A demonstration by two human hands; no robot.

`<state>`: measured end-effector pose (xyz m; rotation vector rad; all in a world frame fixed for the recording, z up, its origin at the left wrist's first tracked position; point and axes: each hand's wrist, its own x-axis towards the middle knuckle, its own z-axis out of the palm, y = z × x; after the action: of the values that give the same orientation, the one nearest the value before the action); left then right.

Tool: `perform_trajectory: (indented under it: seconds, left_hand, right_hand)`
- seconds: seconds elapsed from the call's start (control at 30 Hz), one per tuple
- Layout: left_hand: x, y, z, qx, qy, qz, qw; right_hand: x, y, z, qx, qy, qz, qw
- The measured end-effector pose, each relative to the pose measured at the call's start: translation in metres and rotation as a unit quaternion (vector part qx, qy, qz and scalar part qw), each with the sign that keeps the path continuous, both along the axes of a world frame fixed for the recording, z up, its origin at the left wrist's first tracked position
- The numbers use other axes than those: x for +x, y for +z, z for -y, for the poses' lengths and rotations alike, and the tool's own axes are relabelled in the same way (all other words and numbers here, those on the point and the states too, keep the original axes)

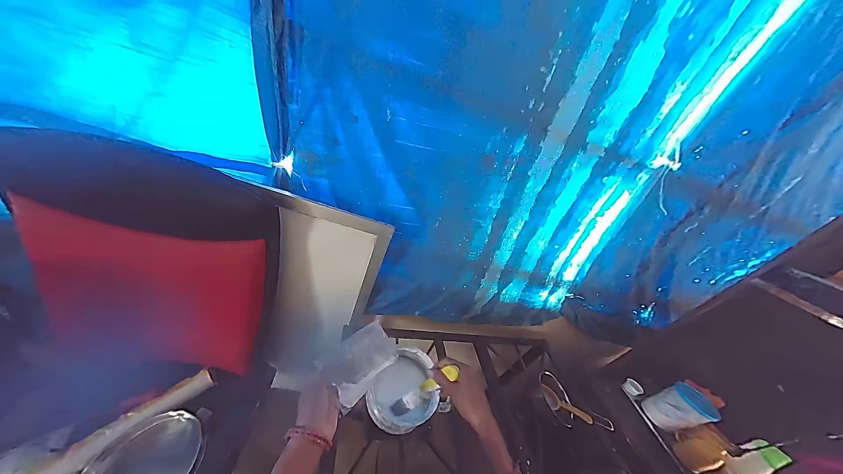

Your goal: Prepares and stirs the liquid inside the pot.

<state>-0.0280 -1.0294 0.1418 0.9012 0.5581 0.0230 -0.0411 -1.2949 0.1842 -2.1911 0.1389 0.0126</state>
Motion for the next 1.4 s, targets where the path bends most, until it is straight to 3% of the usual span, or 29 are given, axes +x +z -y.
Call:
perform_trajectory:
  seconds: [0.1, 0.17, 0.3, 0.5, 0.63, 0.77, 0.9, 1.0, 1.13, 1.27, 1.4]
  left_hand:
    - [0.001, -0.004, 0.003, 0.010, -0.009, -0.009, 1.000]
    - [0.002, -0.005, 0.007, 0.011, -0.012, -0.012, 1.000]
    - [0.007, 0.000, 0.015, 0.013, -0.023, -0.006, 1.000]
    - [0.010, -0.009, 0.016, 0.015, -0.028, -0.005, 0.999]
    - [0.013, -0.010, 0.015, 0.021, -0.028, 0.004, 0.999]
    - [0.012, -0.008, 0.012, 0.031, -0.021, -0.002, 0.999]
    - [0.011, -0.011, 0.015, 0.035, -0.029, -0.003, 0.999]
    - [0.012, -0.011, 0.014, 0.035, -0.028, -0.009, 0.999]
    - [0.009, -0.010, 0.017, 0.030, -0.030, 0.005, 0.999]
    - [0.010, -0.013, 0.020, 0.038, -0.045, 0.004, 0.998]
    - [0.011, -0.013, 0.020, 0.136, -0.048, 0.014, 0.989]
  right_hand:
    - [-0.006, -0.008, 0.011, -0.054, -0.126, 0.072, 0.988]
    - [-0.006, -0.023, 0.001, -0.006, -0.165, 0.108, 0.980]
    - [-0.023, -0.028, -0.001, 0.092, -0.083, 0.067, 0.990]
    - [-0.028, -0.046, 0.008, 0.025, -0.229, 0.144, 0.962]
    - [-0.043, -0.041, -0.006, 0.102, -0.159, 0.102, 0.977]
    - [-0.046, -0.046, 0.012, 0.068, -0.232, 0.154, 0.958]
    - [-0.042, -0.069, 0.007, 0.145, -0.235, 0.145, 0.950]
    - [-0.052, -0.058, 0.011, 0.120, -0.228, 0.120, 0.959]
    - [-0.043, -0.069, 0.019, 0.128, -0.305, 0.174, 0.927]
    - [-0.049, -0.065, 0.008, 0.135, -0.240, 0.130, 0.953]
    - [-0.048, -0.062, 0.021, 0.077, -0.299, 0.162, 0.937]
